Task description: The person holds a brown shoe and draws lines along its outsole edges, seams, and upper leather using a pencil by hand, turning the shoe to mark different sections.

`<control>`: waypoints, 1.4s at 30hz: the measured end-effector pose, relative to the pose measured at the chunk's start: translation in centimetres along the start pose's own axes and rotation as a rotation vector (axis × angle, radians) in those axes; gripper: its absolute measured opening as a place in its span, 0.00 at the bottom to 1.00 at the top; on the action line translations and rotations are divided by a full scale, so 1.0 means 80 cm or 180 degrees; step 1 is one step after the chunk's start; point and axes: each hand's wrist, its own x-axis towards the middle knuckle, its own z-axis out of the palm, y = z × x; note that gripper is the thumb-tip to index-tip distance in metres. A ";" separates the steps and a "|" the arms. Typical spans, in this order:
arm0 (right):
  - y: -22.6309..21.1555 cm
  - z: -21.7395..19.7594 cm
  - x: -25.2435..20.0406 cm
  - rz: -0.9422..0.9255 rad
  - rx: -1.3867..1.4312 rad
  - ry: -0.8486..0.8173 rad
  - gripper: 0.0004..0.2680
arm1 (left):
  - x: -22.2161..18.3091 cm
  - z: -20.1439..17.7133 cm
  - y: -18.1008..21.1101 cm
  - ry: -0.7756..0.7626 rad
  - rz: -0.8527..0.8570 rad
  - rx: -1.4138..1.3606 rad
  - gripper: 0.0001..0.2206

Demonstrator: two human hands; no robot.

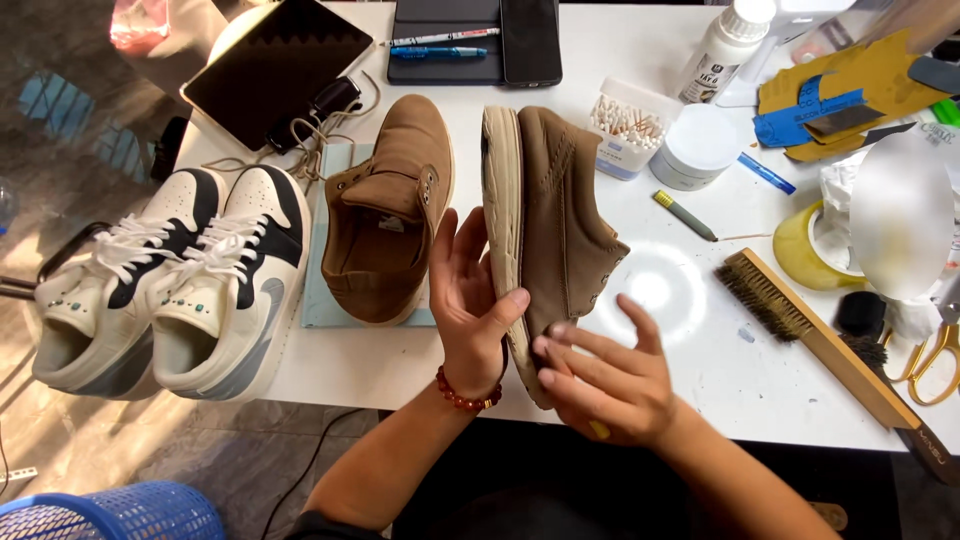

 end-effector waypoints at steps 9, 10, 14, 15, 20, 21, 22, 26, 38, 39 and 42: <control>0.040 -0.042 0.027 0.0254 -0.0605 0.0010 0.17 | -0.012 -0.003 -0.007 -0.0284 0.0365 0.0693 0.41; 0.043 -0.044 0.031 0.0296 -0.0578 0.0082 0.18 | -0.013 -0.002 -0.006 -0.0331 0.0397 0.0698 0.41; 0.049 -0.039 0.040 0.0432 -0.0148 0.0463 0.22 | -0.019 0.000 -0.003 -0.0423 0.0452 0.0710 0.41; 0.050 -0.036 0.040 0.0455 0.0037 0.0581 0.23 | -0.019 0.000 -0.002 -0.0424 0.0449 0.0710 0.41; 0.042 -0.027 0.032 0.0592 0.0189 0.0746 0.24 | -0.019 0.004 0.008 -0.0488 0.0451 0.0727 0.42; 0.040 -0.027 0.030 0.0606 0.0226 0.0761 0.24 | -0.019 0.005 0.013 -0.0486 0.0394 0.0702 0.43; 0.038 -0.027 0.029 0.0597 0.0258 0.0784 0.24 | -0.016 0.007 0.017 -0.0482 0.0504 0.0882 0.45; 0.031 -0.031 0.029 0.0484 0.0504 0.0800 0.25 | 0.004 0.013 0.035 -0.0334 0.0244 0.0917 0.52; 0.020 -0.025 0.030 0.0940 0.1461 0.1445 0.27 | 0.052 0.012 0.042 -0.1225 0.1268 0.1601 0.49; 0.019 -0.020 0.032 0.1016 0.1746 0.1651 0.27 | 0.053 0.010 0.038 -0.1270 0.1453 0.1728 0.49; 0.010 -0.023 0.039 0.1461 0.2507 0.1684 0.26 | 0.048 0.010 0.029 -0.1391 0.1450 0.1623 0.48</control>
